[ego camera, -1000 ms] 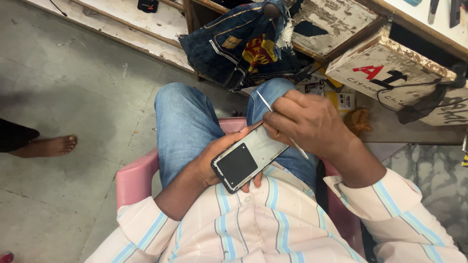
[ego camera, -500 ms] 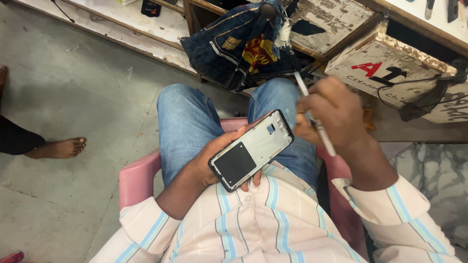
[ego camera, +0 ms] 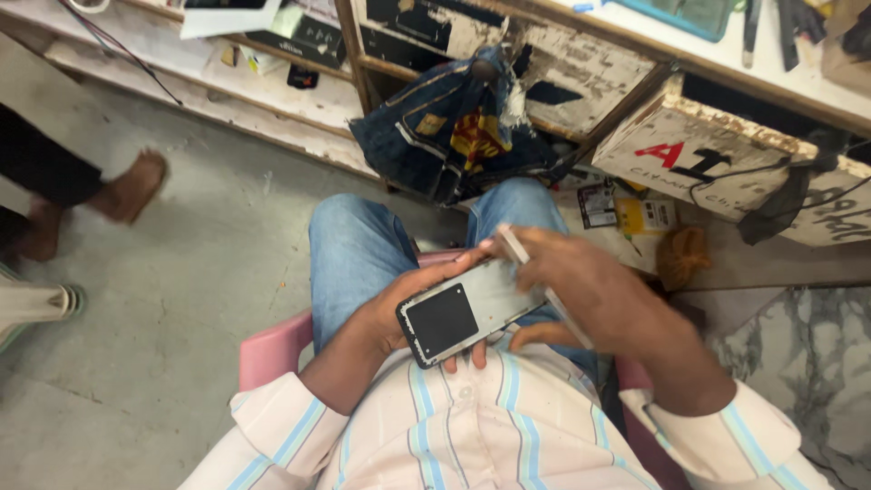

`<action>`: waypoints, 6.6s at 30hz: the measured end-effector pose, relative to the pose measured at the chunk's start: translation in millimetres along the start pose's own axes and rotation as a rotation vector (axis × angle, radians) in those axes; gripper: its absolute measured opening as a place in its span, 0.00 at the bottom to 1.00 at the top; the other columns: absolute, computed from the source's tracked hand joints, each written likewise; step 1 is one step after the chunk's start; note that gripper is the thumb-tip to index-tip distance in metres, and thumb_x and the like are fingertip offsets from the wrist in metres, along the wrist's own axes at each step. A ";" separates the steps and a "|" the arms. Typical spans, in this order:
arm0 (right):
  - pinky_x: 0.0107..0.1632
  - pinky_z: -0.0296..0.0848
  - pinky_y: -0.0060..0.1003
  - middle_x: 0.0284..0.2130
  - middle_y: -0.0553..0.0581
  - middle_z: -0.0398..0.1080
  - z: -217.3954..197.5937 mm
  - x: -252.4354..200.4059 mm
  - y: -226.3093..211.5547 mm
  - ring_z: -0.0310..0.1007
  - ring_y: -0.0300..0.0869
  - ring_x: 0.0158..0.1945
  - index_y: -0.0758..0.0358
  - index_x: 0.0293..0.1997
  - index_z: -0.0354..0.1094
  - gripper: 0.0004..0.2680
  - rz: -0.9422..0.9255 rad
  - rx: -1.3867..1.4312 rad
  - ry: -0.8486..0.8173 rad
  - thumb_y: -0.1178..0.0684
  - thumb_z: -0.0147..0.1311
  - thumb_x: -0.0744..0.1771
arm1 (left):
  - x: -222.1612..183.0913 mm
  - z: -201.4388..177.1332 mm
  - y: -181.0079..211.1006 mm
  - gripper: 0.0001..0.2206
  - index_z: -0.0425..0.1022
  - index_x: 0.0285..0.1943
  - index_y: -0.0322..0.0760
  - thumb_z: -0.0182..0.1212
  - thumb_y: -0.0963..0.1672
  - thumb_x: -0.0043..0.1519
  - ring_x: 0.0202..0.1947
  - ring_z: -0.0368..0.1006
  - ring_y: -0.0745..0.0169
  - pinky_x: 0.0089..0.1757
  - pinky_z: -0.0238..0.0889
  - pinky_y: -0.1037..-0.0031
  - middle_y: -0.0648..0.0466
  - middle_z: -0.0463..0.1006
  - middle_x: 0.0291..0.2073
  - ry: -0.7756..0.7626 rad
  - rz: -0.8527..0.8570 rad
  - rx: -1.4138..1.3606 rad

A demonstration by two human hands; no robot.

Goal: The person disassembles a smartphone by removing the back cover and internal components. They use tweezers to carefully lift and separate parts, then place the removed components on the workbench.

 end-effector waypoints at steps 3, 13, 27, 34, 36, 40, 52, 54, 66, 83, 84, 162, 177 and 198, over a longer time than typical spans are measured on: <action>0.57 0.72 0.51 0.60 0.66 0.69 0.0 2.5 -9.9 0.69 0.57 0.64 0.59 0.42 0.63 0.17 -0.034 0.076 0.007 0.47 0.70 0.58 | 1.8 -2.2 1.8 0.36 0.41 0.85 0.51 0.43 0.60 0.71 0.36 0.80 0.32 0.25 0.76 0.63 0.29 0.73 0.57 0.056 -0.008 0.081; 0.56 0.73 0.48 0.57 0.65 0.71 -34.1 51.7 35.3 0.74 0.55 0.58 0.60 0.39 0.60 0.19 -0.043 0.248 0.233 0.49 0.73 0.59 | 39.8 -223.8 40.8 0.37 0.49 0.83 0.49 0.43 0.62 0.66 0.47 0.80 0.42 0.40 0.77 0.63 0.35 0.75 0.60 0.719 -0.272 1.081; 0.54 0.76 0.47 0.55 0.66 0.72 38.4 231.0 277.1 0.76 0.54 0.55 0.61 0.44 0.65 0.13 0.104 0.472 0.136 0.51 0.66 0.62 | 100.9 -410.7 364.7 0.38 0.53 0.82 0.44 0.53 0.57 0.62 0.52 0.78 0.48 0.46 0.74 0.65 0.38 0.75 0.63 0.740 -0.664 1.574; 0.53 0.78 0.47 0.54 0.66 0.73 33.2 173.7 308.4 0.77 0.54 0.54 0.62 0.47 0.68 0.11 0.409 0.374 0.037 0.52 0.63 0.64 | 178.6 -361.3 389.0 0.39 0.55 0.81 0.42 0.58 0.55 0.60 0.54 0.77 0.51 0.49 0.73 0.66 0.39 0.75 0.64 0.599 -0.634 1.671; 0.53 0.78 0.47 0.54 0.66 0.73 58.6 153.1 311.3 0.77 0.54 0.54 0.62 0.47 0.69 0.11 0.454 0.357 0.012 0.53 0.62 0.64 | 178.8 -362.0 378.3 0.39 0.55 0.81 0.42 0.60 0.54 0.59 0.55 0.77 0.52 0.50 0.72 0.66 0.40 0.75 0.65 0.592 -0.618 1.685; 0.52 0.79 0.47 0.53 0.66 0.74 148.6 128.2 295.7 0.77 0.53 0.53 0.63 0.49 0.70 0.10 0.442 0.337 -0.033 0.54 0.60 0.65 | 111.0 -380.5 346.9 0.40 0.56 0.81 0.40 0.63 0.53 0.58 0.56 0.76 0.53 0.52 0.72 0.67 0.41 0.75 0.65 0.666 -0.574 1.683; 0.48 0.78 0.41 0.53 0.67 0.74 3.7 118.5 7.8 0.78 0.55 0.55 0.59 0.36 0.62 0.19 0.331 0.013 0.504 0.43 0.73 0.57 | 6.8 -218.3 193.4 0.42 0.59 0.80 0.36 0.71 0.48 0.54 0.60 0.74 0.59 0.57 0.69 0.69 0.43 0.75 0.67 0.347 -0.265 1.553; 0.45 0.80 0.41 0.52 0.67 0.74 -11.3 120.7 -9.9 0.79 0.54 0.52 0.59 0.34 0.62 0.22 0.464 -0.010 0.471 0.43 0.77 0.53 | 3.5 -149.1 190.3 0.42 0.60 0.79 0.36 0.73 0.48 0.53 0.61 0.74 0.59 0.58 0.69 0.69 0.43 0.75 0.68 0.122 -0.041 1.319; 0.37 0.74 0.47 0.30 0.59 0.72 -11.1 93.9 -18.6 0.76 0.52 0.35 0.58 0.36 0.64 0.25 0.751 -0.070 0.349 0.39 0.78 0.50 | -49.8 -10.6 182.2 0.59 0.50 0.79 0.31 0.84 0.55 0.42 0.71 0.63 0.53 0.67 0.58 0.64 0.39 0.63 0.74 -0.004 0.528 0.642; 0.62 0.77 0.44 0.50 0.67 0.76 -85.7 21.5 -12.7 0.79 0.51 0.54 0.63 0.55 0.68 0.15 0.257 0.432 0.918 0.41 0.56 0.71 | -57.0 -54.1 173.2 0.46 0.61 0.69 0.33 0.86 0.51 0.44 0.66 0.70 0.50 0.63 0.66 0.61 0.36 0.70 0.68 0.059 0.582 0.537; 0.60 0.79 0.43 0.49 0.66 0.77 -99.7 18.0 -11.4 0.80 0.50 0.54 0.61 0.57 0.69 0.17 0.246 0.447 0.930 0.38 0.54 0.70 | -57.2 -54.1 173.6 0.46 0.61 0.69 0.33 0.86 0.50 0.44 0.67 0.70 0.51 0.64 0.66 0.61 0.36 0.70 0.68 0.058 0.578 0.523; 0.36 0.77 0.24 0.32 0.54 0.83 57.3 102.2 -40.5 0.81 0.31 0.34 0.68 0.44 0.78 0.07 0.649 0.272 0.548 0.62 0.61 0.64 | -98.9 -25.4 98.6 0.48 0.31 0.86 0.37 0.68 0.42 0.63 0.61 0.70 0.62 0.58 0.71 0.72 0.44 0.62 0.69 -0.171 0.259 0.540; 0.38 0.79 0.26 0.29 0.55 0.81 58.2 89.9 -37.2 0.82 0.33 0.34 0.68 0.38 0.75 0.03 0.770 0.247 0.588 0.62 0.60 0.64 | -96.4 -28.4 95.0 0.49 0.33 0.86 0.39 0.70 0.42 0.62 0.58 0.71 0.59 0.55 0.75 0.68 0.45 0.61 0.66 -0.150 0.227 0.492; 0.35 0.79 0.25 0.31 0.55 0.82 76.9 108.5 -54.3 0.82 0.32 0.34 0.68 0.43 0.76 0.05 0.606 0.388 0.464 0.60 0.60 0.65 | -92.4 -35.4 91.7 0.49 0.32 0.85 0.46 0.70 0.44 0.61 0.62 0.69 0.55 0.55 0.76 0.62 0.45 0.60 0.68 -0.164 0.215 0.454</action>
Point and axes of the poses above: each hand's wrist, its own x-axis towards the middle knuckle, its own z-axis out of the palm, y = z × x, the point moved 8 cm from there along x, towards the middle knuckle
